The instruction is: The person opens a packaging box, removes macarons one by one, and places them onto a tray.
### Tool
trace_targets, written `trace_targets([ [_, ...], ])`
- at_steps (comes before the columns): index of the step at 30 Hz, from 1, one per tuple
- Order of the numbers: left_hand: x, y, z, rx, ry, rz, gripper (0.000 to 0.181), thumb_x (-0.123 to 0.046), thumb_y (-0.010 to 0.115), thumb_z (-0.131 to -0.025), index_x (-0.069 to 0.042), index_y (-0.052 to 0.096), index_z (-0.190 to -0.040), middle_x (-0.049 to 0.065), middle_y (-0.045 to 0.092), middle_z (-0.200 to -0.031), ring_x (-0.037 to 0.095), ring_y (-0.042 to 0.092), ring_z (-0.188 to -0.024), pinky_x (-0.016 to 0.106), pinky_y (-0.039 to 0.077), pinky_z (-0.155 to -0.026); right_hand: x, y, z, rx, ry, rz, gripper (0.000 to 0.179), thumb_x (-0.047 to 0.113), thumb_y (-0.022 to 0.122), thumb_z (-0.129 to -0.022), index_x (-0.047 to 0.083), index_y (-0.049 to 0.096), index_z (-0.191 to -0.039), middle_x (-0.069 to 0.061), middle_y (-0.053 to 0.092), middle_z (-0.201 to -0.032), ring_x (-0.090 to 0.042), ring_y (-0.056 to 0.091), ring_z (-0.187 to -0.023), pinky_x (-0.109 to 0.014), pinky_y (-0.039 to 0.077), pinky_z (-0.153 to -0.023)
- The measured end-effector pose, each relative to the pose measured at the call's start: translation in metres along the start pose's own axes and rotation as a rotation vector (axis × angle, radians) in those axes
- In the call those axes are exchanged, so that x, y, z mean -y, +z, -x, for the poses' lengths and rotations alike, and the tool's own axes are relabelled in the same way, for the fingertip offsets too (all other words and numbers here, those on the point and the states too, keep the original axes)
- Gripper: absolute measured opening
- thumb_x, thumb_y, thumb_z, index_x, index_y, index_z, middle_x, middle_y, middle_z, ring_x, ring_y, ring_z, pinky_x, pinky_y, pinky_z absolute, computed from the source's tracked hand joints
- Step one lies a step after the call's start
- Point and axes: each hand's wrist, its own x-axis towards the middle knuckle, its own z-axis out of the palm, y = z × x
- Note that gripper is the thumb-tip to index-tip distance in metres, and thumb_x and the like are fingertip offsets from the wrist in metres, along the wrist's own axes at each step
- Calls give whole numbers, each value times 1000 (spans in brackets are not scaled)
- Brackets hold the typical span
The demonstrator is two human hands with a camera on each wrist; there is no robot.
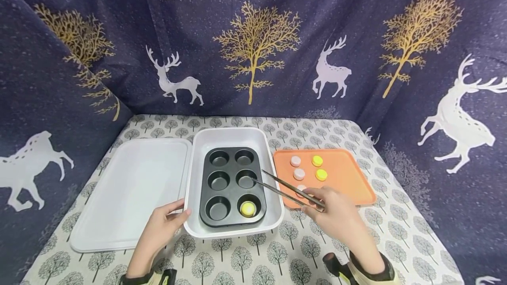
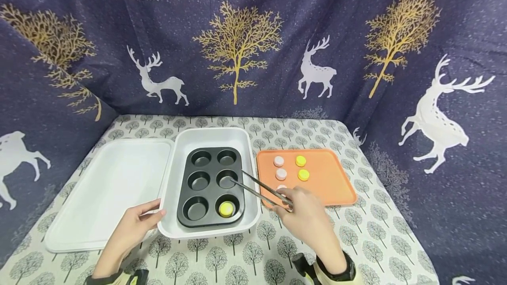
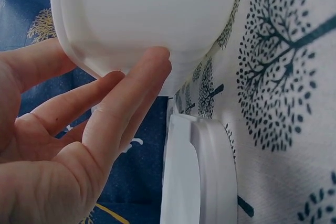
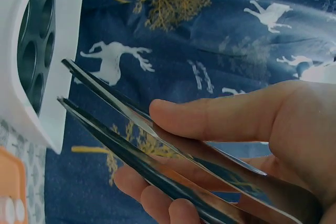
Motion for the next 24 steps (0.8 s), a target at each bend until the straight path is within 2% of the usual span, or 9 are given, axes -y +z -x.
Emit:
trace_targets([
  [6, 1, 0, -1, 0, 2, 8, 49, -14, 64, -95, 8, 50, -136, 33, 52, -134, 41, 66, -109, 38, 61, -84, 5, 5, 5, 27, -45, 54, 35, 21, 78, -79, 15, 72, -113, 2, 69, -90, -8, 57, -76, -33, 51, -69],
  [11, 1, 1, -1, 5, -6, 22, 49, -14, 64, -94, 8, 50, -137, 33, 52, -135, 39, 66, -108, 35, 62, -83, 7, 8, 8, 75, -46, 74, 34, 22, 78, -79, 17, 72, -113, 5, 69, -92, -9, 59, -78, -37, 53, -74],
  [19, 1, 1, -1, 3, -8, 26, 49, -14, 64, -94, 7, 51, -136, 32, 54, -134, 39, 67, -108, 35, 62, -83, 12, 12, 9, 134, -50, 96, 30, 23, 80, -76, 21, 74, -105, 12, 65, -85, -6, 55, -74, -33, 50, -71],
  [24, 1, 0, 0, -1, -7, 26, 49, -13, 65, -94, 8, 51, -136, 32, 54, -133, 38, 67, -107, 35, 62, -83, 16, 14, 8, 161, -66, 112, 30, 22, 80, -75, 19, 74, -104, 9, 69, -88, -7, 59, -80, -38, 54, -76],
])
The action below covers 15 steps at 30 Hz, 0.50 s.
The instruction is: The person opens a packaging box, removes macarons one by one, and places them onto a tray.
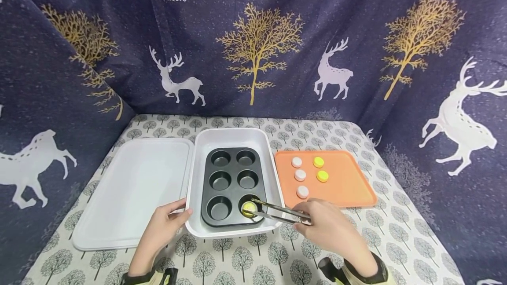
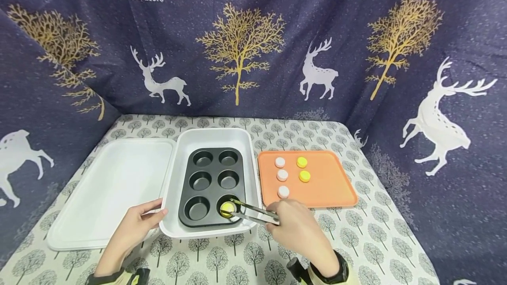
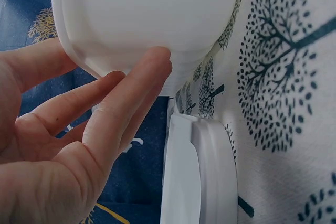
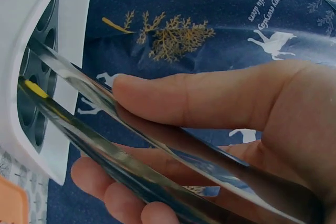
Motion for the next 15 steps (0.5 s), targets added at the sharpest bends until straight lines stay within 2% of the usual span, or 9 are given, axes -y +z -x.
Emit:
trace_targets([
  [5, 1, 0, 0, 1, 2, -5, 50, -15, 65, -94, 8, 51, -136, 32, 53, -135, 41, 65, -110, 37, 61, -84, 4, 1, 0, 22, -18, 0, 30, 20, 80, -75, 16, 74, -104, 6, 70, -87, -11, 61, -81, -38, 54, -75],
  [10, 1, 0, 0, 4, 6, 1, 50, -16, 65, -95, 8, 50, -137, 33, 52, -135, 41, 64, -112, 38, 61, -85, 5, 4, -2, 19, -70, 24, 20, 17, 79, -75, 16, 74, -94, 12, 63, -75, -10, 55, -72, -33, 49, -67],
  [15, 2, 1, 0, -1, 4, -3, 51, -16, 65, -94, 8, 50, -136, 33, 53, -134, 41, 65, -110, 39, 61, -84, 5, 7, -3, 15, -84, 20, 15, 15, 78, -75, 17, 74, -90, 14, 61, -73, -8, 53, -70, -31, 46, -65],
])
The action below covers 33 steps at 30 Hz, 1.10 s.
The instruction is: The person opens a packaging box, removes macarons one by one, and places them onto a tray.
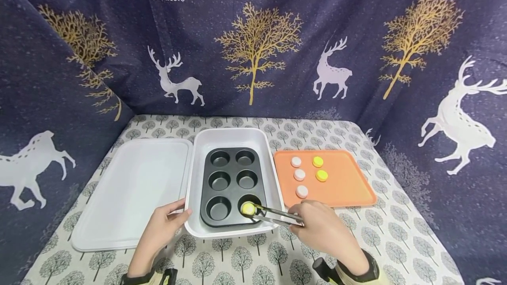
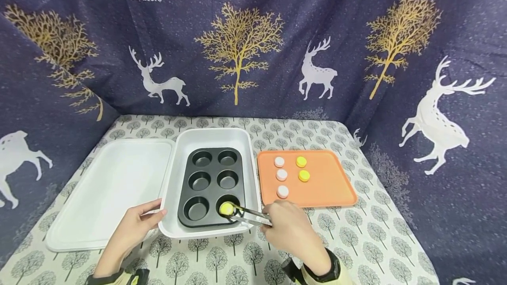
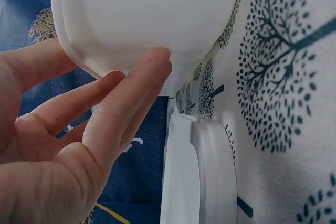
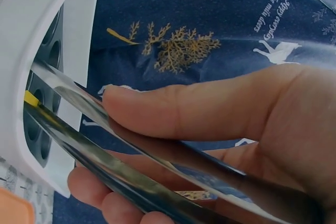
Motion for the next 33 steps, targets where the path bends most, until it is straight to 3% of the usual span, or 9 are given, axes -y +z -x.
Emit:
trace_targets([
  [9, -1, 0, 1, -7, 12, -14, 50, -16, 65, -94, 9, 51, -135, 34, 54, -132, 41, 66, -108, 40, 61, -84, -3, 0, 3, -47, 87, -3, 28, 20, 81, -75, 17, 75, -102, 7, 68, -87, -9, 59, -79, -39, 52, -76],
  [17, 0, 1, -1, -4, 12, 20, 48, -10, 63, -94, 10, 50, -136, 34, 54, -131, 42, 66, -109, 33, 62, -82, -9, -10, 8, -104, 82, -33, 26, 19, 80, -77, 18, 73, -103, 10, 63, -80, -5, 54, -69, -31, 49, -67],
  [24, 1, 1, 0, 0, 7, 14, 49, -11, 63, -94, 9, 49, -136, 34, 53, -133, 42, 65, -110, 32, 62, -82, -18, -21, 13, -156, 116, -63, 33, 20, 79, -79, 16, 72, -111, 1, 72, -100, -9, 62, -79, -36, 54, -71],
  [33, 1, 1, 0, 4, 13, 29, 48, -10, 63, -94, 10, 49, -136, 34, 52, -133, 41, 65, -109, 30, 62, -81, -37, -38, 22, -181, 183, -94, 33, 23, 77, -82, 17, 71, -113, 3, 66, -86, -8, 49, -62, -25, 42, -55],
])
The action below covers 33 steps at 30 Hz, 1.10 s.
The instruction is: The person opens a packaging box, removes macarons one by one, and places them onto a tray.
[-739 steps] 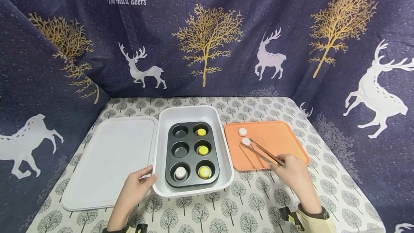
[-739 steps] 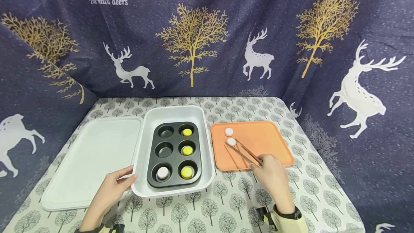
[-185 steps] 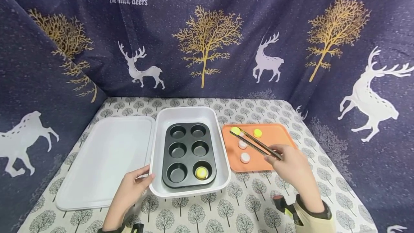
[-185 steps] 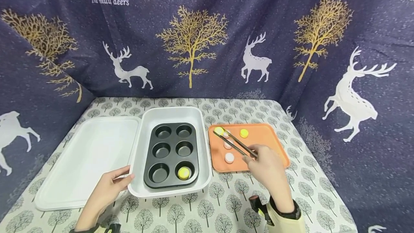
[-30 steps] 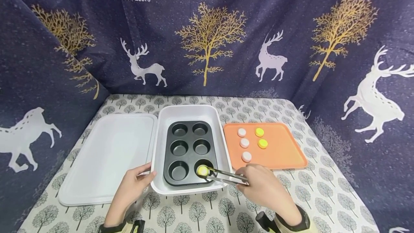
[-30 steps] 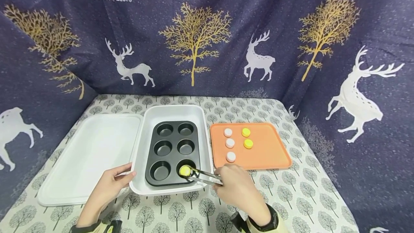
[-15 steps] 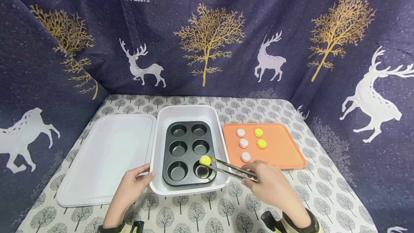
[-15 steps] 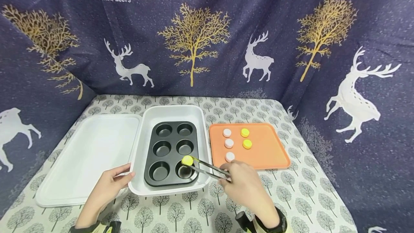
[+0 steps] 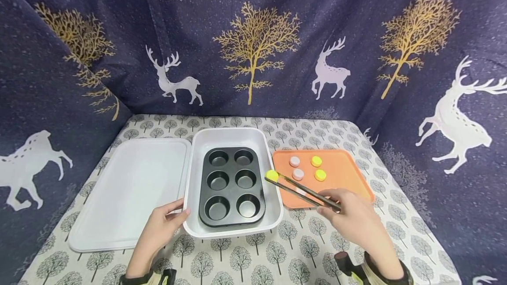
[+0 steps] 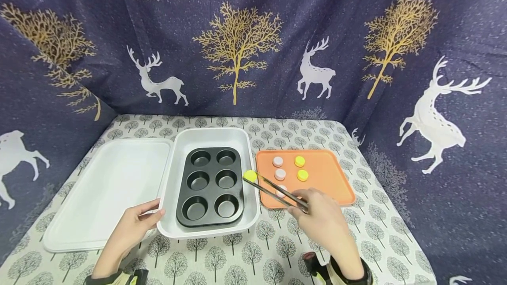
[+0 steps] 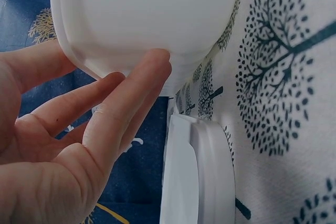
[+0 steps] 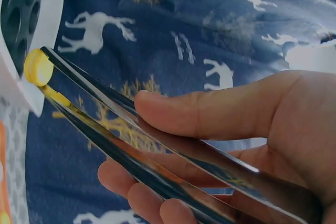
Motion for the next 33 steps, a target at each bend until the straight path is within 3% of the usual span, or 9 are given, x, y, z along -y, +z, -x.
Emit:
trace_targets([
  [4, 0, 0, 0, -1, 4, -5, 49, -11, 63, -95, 9, 49, -136, 34, 53, -133, 40, 66, -109, 30, 62, -81, -11, -6, 0, -12, 51, -14, 35, 25, 75, -84, 16, 69, -118, 3, 65, -82, -10, 46, -55, -25, 39, -47],
  [11, -1, -1, 0, -1, 1, -19, 49, -12, 64, -95, 9, 49, -137, 34, 53, -133, 40, 66, -109, 32, 62, -81, -31, -12, 1, -20, 101, 28, 35, 32, 72, -88, 17, 68, -120, 3, 65, -82, -12, 46, -58, -27, 36, -50],
  [21, -2, 0, 1, -1, -4, -26, 49, -12, 63, -95, 8, 49, -137, 34, 53, -133, 40, 66, -109, 32, 62, -81, -52, -14, 6, -4, 154, 44, 39, 32, 69, -90, 11, 66, -123, 2, 53, -65, -15, 44, -56, -28, 35, -48],
  [33, -2, 1, 1, -1, -19, -8, 48, -10, 63, -94, 9, 49, -137, 34, 52, -134, 39, 67, -107, 31, 62, -80, -76, -15, 9, 15, 249, 97, 43, 34, 68, -90, 4, 66, -120, -3, 65, -80, -18, 51, -66, -29, 38, -51],
])
